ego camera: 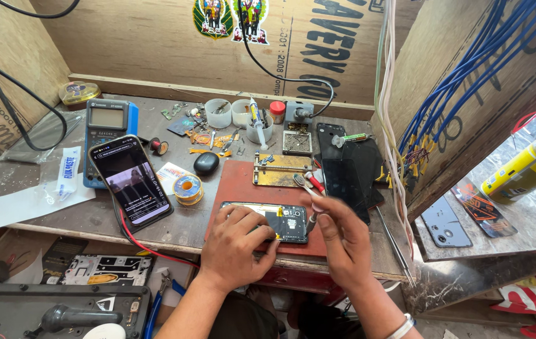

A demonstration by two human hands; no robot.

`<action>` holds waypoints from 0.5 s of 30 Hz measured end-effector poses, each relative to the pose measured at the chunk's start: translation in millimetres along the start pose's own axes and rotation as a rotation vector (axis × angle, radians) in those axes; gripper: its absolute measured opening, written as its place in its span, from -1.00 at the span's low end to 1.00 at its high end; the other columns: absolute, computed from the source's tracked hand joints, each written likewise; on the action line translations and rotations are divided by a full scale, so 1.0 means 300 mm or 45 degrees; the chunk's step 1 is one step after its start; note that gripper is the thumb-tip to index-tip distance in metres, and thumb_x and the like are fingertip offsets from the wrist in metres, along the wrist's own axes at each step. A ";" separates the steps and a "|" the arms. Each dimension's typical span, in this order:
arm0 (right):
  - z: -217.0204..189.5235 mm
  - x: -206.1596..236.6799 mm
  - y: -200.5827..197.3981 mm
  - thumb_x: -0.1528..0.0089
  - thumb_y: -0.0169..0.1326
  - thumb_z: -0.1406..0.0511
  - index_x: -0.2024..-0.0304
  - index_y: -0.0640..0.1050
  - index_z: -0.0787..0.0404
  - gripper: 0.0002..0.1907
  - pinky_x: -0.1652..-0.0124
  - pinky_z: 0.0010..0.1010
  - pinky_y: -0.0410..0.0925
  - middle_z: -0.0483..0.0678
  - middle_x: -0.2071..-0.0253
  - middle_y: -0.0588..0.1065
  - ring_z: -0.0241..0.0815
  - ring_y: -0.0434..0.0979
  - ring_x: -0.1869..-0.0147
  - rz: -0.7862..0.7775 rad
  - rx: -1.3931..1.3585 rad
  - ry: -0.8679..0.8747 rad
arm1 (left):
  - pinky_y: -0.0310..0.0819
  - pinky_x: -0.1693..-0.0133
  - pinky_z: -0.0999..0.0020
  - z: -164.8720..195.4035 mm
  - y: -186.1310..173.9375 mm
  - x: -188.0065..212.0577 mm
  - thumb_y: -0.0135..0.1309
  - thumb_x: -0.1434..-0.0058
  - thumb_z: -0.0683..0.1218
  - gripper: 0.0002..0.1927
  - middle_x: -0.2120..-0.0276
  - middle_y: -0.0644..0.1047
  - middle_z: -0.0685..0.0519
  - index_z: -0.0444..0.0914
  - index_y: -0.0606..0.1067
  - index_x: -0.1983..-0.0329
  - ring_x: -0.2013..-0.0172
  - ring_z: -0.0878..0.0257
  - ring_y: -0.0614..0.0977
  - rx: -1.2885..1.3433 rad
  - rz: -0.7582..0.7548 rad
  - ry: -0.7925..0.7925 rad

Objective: The person uses a precision screwdriver and tweezers to remove small screws and components from a disassembled smartphone. They place removed parts on the workbench and continue to manipulate internal components while another phone plays a video nearby.

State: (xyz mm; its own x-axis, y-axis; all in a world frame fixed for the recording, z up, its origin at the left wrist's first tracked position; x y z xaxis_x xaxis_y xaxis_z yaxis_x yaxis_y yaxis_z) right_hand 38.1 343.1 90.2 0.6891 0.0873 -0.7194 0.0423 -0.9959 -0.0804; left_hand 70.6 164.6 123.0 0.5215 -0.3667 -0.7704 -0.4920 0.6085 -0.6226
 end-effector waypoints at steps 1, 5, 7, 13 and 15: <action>0.004 -0.001 -0.010 -0.35 0.06 0.47 -0.16 0.50 0.32 -0.69 -0.11 -0.44 0.43 0.06 -0.08 0.54 -0.22 0.55 -0.17 0.066 0.075 0.015 | 0.30 -0.14 0.08 0.001 0.000 0.004 0.27 -0.02 -0.07 -0.87 0.28 0.55 0.13 -0.15 0.55 0.42 0.10 0.16 0.57 0.000 -0.001 -0.002; -0.002 -0.017 -0.010 -0.31 0.18 0.47 -0.11 0.53 0.30 -0.69 -0.03 -0.48 0.48 0.02 0.05 0.55 -0.26 0.59 -0.08 0.133 0.123 0.032 | 0.29 -0.14 0.08 0.001 -0.005 0.007 0.27 -0.01 -0.07 -0.88 0.29 0.55 0.14 -0.13 0.56 0.42 0.10 0.16 0.57 -0.004 0.007 -0.005; -0.018 -0.019 -0.007 -0.35 0.07 0.49 -0.13 0.51 0.30 -0.71 -0.09 -0.49 0.45 0.01 0.03 0.59 -0.25 0.60 -0.12 0.086 0.048 0.021 | 0.29 -0.15 0.08 0.002 -0.003 0.006 0.27 -0.01 -0.07 -0.88 0.29 0.55 0.14 -0.13 0.56 0.42 0.10 0.16 0.57 -0.002 0.000 -0.003; -0.047 -0.028 -0.008 -0.24 0.23 0.47 -0.11 0.52 0.29 -0.63 -0.02 -0.52 0.44 0.00 0.07 0.48 -0.26 0.55 -0.03 0.155 0.194 -0.052 | 0.29 -0.15 0.08 -0.002 -0.004 0.008 0.27 0.00 -0.07 -0.88 0.29 0.55 0.14 -0.13 0.56 0.42 0.10 0.16 0.57 0.002 0.000 -0.001; -0.038 -0.031 -0.010 -0.30 0.16 0.48 -0.11 0.53 0.27 -0.68 0.00 -0.52 0.47 -0.04 0.12 0.54 -0.28 0.61 -0.01 0.116 0.115 0.002 | 0.29 -0.15 0.08 -0.002 -0.005 0.007 0.27 -0.01 -0.07 -0.88 0.29 0.55 0.14 -0.13 0.56 0.42 0.10 0.16 0.57 -0.006 0.007 0.001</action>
State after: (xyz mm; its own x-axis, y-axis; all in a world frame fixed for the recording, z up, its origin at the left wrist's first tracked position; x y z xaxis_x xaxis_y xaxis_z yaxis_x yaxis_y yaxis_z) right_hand 39.9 344.9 104.9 0.6880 -0.0032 -0.7257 -0.0859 -0.9933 -0.0770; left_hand 71.9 162.4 122.3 0.5180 -0.3639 -0.7741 -0.4984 0.6070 -0.6189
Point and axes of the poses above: each hand's wrist, its own x-axis away from the middle knuckle, its own y-axis out of the palm, z = x × y, the point moved 10 cm from there along -x, towards the middle knuckle
